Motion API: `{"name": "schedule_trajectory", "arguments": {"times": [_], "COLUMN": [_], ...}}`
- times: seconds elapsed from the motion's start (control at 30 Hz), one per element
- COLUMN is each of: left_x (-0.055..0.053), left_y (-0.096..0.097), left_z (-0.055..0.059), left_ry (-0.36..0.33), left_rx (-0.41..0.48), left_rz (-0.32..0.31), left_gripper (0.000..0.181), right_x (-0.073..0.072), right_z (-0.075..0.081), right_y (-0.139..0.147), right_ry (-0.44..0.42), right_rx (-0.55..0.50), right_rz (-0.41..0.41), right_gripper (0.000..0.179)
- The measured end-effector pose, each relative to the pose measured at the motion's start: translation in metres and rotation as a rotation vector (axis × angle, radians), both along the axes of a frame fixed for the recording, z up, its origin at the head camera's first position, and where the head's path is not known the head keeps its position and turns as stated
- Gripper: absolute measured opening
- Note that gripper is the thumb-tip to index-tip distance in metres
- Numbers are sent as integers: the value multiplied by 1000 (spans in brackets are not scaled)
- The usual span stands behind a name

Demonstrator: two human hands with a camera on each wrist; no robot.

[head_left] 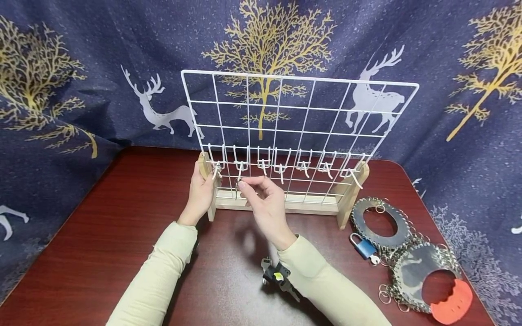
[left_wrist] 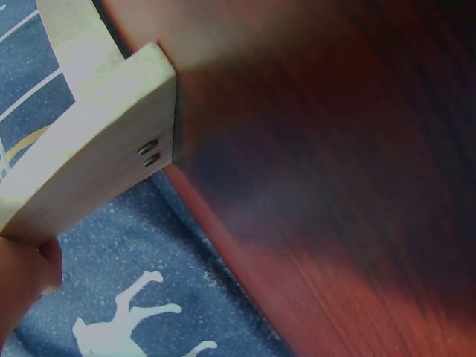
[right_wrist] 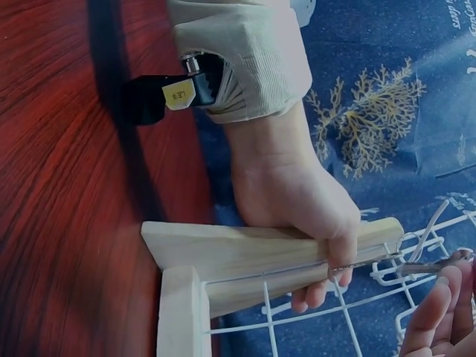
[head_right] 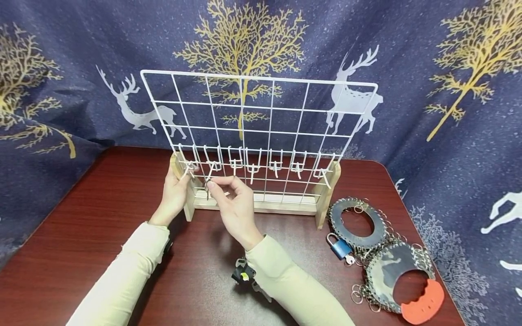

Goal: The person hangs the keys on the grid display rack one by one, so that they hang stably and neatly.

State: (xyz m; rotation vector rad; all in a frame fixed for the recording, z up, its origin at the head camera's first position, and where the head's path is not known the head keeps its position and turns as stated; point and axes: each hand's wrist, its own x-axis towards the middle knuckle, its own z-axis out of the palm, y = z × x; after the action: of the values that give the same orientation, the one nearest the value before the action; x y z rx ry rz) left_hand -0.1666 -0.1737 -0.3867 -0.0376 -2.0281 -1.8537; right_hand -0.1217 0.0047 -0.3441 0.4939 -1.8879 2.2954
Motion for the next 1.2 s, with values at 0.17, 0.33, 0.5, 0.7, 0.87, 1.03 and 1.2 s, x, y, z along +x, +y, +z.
{"name": "schedule_trajectory", "arguments": {"times": [0.17,0.33,0.5,0.7,0.87,1.03,1.2], "left_x": [-1,-3,-5,-4,-5,-4,-2], "left_y": [0,0,1,0,-1,-3,-3], "left_z": [-1,-3,-3,-3,-4,-4,-3], "left_ry": [3,-1,-12,-15,-3,-15,-24], "left_rx": [-14,-36,-34,-26,-11,-32,-39], "left_rz": [3,13,1,16,-8,-3,4], "left_gripper": [39,43,44,43,40,41,40], "right_x": [0,-2,-3,-2,2,10,14], "right_z": [-1,-3,-7,-13,-28,-43,-48], "right_y": [3,8,16,29,45,61,71], "right_ry": [-22,-37,-62,-96,-92,-13,52], "right_rx": [14,44,94,429,892,1240,1316], "right_rz": [-7,-13,10,164,364,441,405], "right_gripper": [16,17,13,12,11,19,23]}}
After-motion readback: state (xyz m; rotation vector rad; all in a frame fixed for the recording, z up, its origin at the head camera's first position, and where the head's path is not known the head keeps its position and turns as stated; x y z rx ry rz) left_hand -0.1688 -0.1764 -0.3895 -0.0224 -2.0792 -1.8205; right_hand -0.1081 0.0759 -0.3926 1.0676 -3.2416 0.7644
